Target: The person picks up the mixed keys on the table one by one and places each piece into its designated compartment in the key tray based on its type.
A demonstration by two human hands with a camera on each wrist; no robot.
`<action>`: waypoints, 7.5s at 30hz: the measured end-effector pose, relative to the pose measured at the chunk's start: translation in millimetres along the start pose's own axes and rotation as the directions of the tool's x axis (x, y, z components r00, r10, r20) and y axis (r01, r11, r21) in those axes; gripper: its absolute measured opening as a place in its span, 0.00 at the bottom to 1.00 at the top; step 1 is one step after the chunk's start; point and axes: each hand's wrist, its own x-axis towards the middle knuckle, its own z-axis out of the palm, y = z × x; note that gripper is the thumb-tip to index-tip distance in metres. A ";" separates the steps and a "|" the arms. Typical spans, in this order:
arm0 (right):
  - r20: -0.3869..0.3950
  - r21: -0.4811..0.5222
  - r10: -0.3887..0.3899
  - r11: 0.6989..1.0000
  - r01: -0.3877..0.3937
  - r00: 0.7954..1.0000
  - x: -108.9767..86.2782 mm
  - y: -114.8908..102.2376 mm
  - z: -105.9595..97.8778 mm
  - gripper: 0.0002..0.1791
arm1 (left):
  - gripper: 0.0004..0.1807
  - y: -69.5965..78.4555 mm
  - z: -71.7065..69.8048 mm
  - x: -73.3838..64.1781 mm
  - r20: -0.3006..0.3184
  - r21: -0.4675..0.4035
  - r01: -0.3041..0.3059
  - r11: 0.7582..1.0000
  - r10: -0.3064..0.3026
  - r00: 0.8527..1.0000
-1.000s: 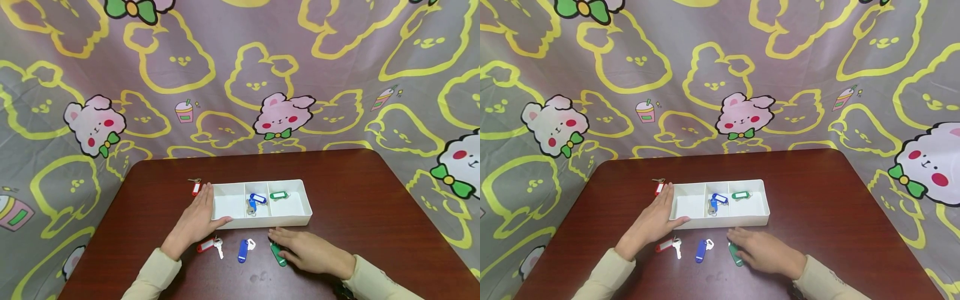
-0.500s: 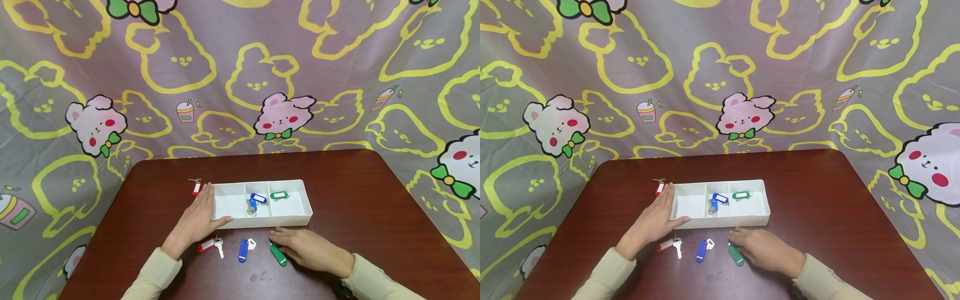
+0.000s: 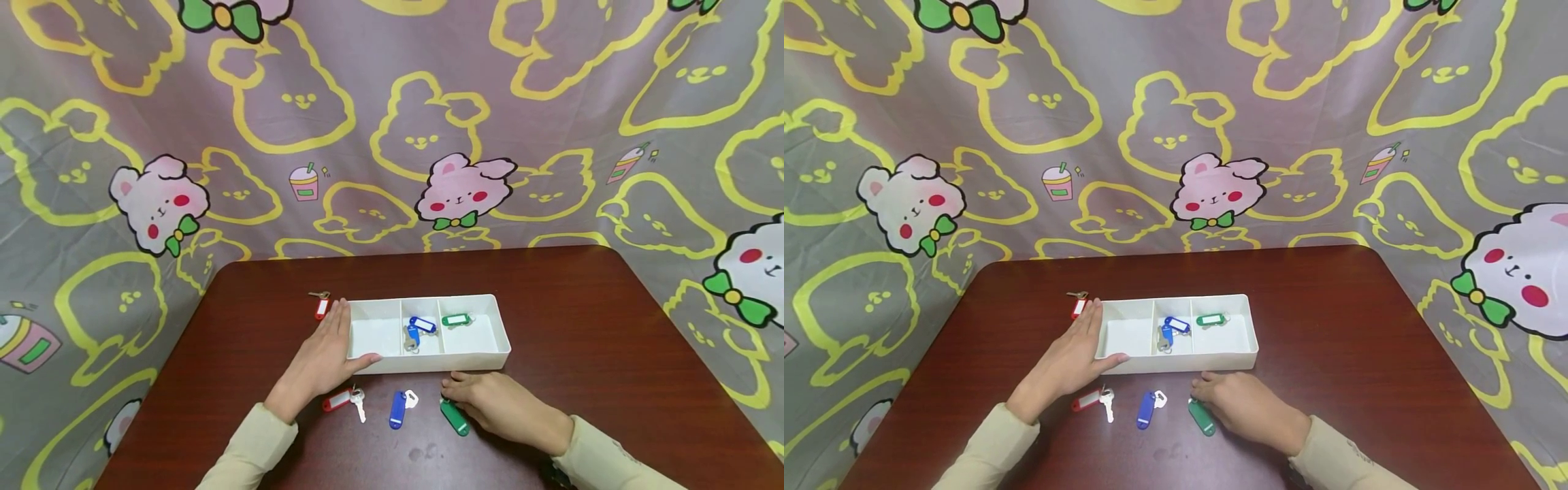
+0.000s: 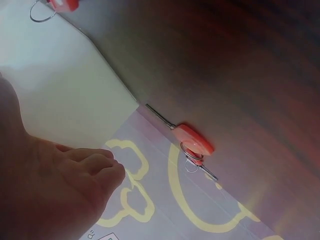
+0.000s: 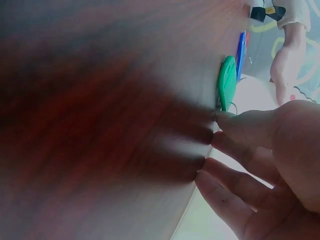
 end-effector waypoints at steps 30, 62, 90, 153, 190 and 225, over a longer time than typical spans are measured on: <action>-0.036 -0.119 -0.086 0.990 0.082 0.996 2.4 3.8 -3.5 0.09 | 0.70 0.6 -0.9 -0.4 0.004 0.021 0.004 1.000 -0.004 1.000; -0.086 0.207 -0.117 0.969 0.132 0.989 -2.2 10.5 -11.3 0.09 | 0.67 0.8 2.7 0.0 -0.008 -0.003 0.016 1.000 -0.016 1.000; -0.202 0.420 -0.011 0.902 0.097 0.979 -1.0 16.1 -34.1 0.07 | 0.69 1.3 1.7 1.2 0.000 0.016 0.010 1.000 -0.010 1.000; -0.230 0.590 0.362 0.790 -0.166 0.904 25.0 28.6 -91.0 0.09 | 0.69 2.2 0.6 2.2 0.015 0.006 0.014 1.000 -0.014 1.000; -0.190 0.578 0.390 0.786 -0.219 0.901 42.3 51.4 -107.7 0.07 | 0.68 1.9 1.5 0.8 -0.011 0.063 0.000 0.998 0.001 1.000; -0.004 0.480 0.432 0.792 -0.377 0.902 72.5 78.5 -104.8 0.07 | 0.68 -0.5 1.3 1.8 -0.003 0.040 0.004 0.999 -0.004 1.000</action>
